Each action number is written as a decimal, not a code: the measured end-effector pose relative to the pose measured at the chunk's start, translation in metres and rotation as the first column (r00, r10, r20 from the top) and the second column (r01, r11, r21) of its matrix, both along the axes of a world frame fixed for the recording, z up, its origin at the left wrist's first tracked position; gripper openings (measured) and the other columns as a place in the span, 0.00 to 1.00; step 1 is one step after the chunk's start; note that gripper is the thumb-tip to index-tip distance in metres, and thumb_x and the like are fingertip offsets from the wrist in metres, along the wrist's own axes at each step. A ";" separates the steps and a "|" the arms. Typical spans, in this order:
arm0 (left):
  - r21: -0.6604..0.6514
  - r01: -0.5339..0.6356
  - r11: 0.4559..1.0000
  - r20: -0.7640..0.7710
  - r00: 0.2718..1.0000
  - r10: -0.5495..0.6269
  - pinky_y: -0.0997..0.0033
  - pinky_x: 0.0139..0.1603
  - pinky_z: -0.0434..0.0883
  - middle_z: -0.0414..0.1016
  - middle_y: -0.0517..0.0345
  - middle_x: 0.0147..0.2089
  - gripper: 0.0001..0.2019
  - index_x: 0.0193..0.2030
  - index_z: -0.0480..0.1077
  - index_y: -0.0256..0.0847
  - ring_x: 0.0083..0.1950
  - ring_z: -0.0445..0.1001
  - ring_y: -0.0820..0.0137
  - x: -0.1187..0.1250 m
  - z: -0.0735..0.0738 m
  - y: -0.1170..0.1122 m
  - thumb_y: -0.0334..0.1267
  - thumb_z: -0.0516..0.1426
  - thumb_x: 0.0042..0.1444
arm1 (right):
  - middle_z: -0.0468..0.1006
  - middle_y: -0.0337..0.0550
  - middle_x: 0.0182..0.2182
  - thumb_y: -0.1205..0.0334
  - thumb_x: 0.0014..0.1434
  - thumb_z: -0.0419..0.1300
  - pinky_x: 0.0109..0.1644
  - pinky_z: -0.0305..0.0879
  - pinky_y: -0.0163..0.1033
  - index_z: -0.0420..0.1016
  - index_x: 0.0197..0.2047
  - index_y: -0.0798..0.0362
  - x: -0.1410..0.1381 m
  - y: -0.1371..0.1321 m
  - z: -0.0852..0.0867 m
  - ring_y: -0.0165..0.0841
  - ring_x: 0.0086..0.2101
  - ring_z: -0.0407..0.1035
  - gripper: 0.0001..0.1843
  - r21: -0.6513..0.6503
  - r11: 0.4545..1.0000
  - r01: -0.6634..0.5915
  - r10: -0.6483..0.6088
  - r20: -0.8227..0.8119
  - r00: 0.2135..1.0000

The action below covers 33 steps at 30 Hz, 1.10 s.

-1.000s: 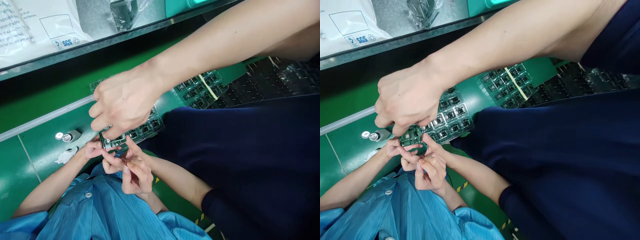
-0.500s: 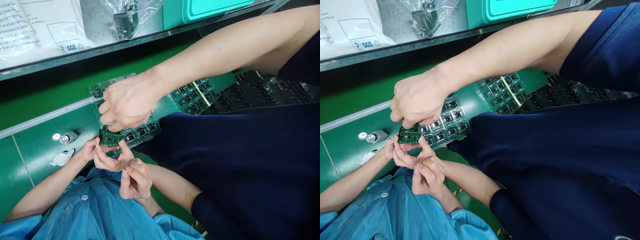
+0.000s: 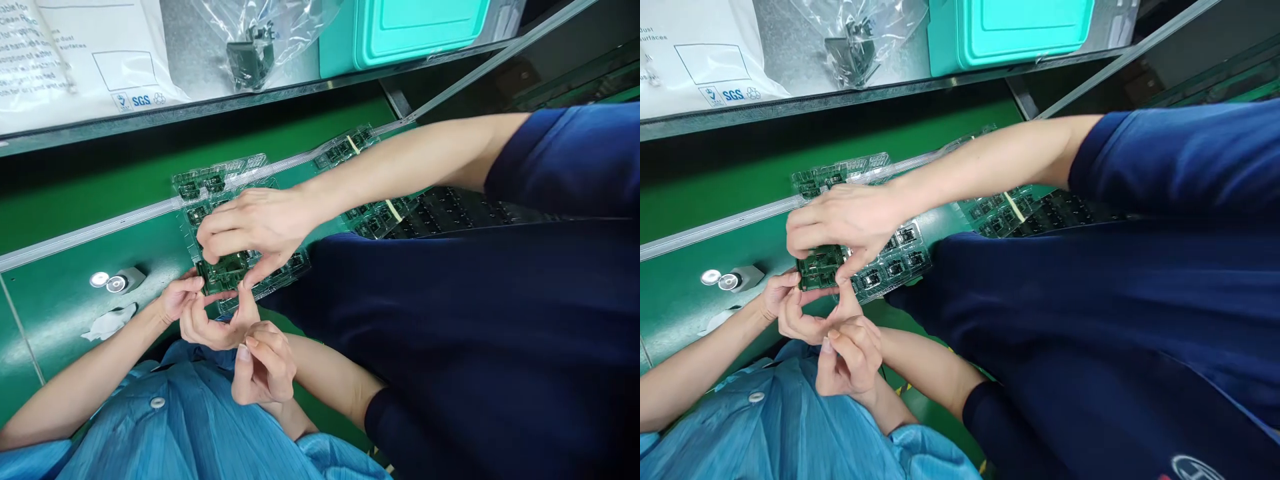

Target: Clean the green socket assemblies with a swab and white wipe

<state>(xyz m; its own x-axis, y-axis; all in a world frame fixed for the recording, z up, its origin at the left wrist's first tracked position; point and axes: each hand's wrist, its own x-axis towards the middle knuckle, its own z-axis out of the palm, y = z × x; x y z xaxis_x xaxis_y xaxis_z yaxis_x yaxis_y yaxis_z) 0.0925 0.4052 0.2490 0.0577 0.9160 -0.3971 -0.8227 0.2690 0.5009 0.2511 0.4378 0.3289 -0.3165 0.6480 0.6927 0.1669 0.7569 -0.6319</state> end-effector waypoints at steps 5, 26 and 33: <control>0.052 -0.020 0.998 0.019 1.000 0.020 0.47 0.53 0.73 0.80 0.48 0.42 0.31 0.51 0.72 0.38 0.50 0.77 0.47 -0.011 0.019 0.014 0.45 0.70 0.39 | 0.66 0.33 0.25 0.64 0.65 0.51 0.21 0.70 0.34 0.63 0.47 0.44 0.002 0.001 0.005 0.27 0.20 0.64 0.08 0.004 0.999 0.042 -0.042 0.122 0.992; 0.069 -0.084 0.994 -0.087 0.992 0.090 0.55 0.59 0.66 0.74 0.47 0.55 0.24 0.57 0.71 0.44 0.58 0.70 0.55 -0.022 0.015 -0.003 0.38 0.64 0.52 | 0.63 0.29 0.25 0.60 0.60 0.57 0.20 0.68 0.30 0.66 0.29 0.48 0.011 -0.004 0.004 0.23 0.21 0.66 0.08 0.134 0.977 -0.167 -0.019 0.830 0.557; -0.017 -0.149 0.989 -0.149 0.978 0.144 0.57 0.58 0.69 0.76 0.49 0.53 0.19 0.55 0.72 0.45 0.57 0.72 0.57 -0.021 0.005 -0.032 0.37 0.61 0.56 | 0.71 0.31 0.33 0.76 0.59 0.60 0.22 0.73 0.26 0.68 0.34 0.49 -0.036 0.038 -0.010 0.25 0.32 0.73 0.11 0.258 0.941 -0.217 -0.112 0.847 0.519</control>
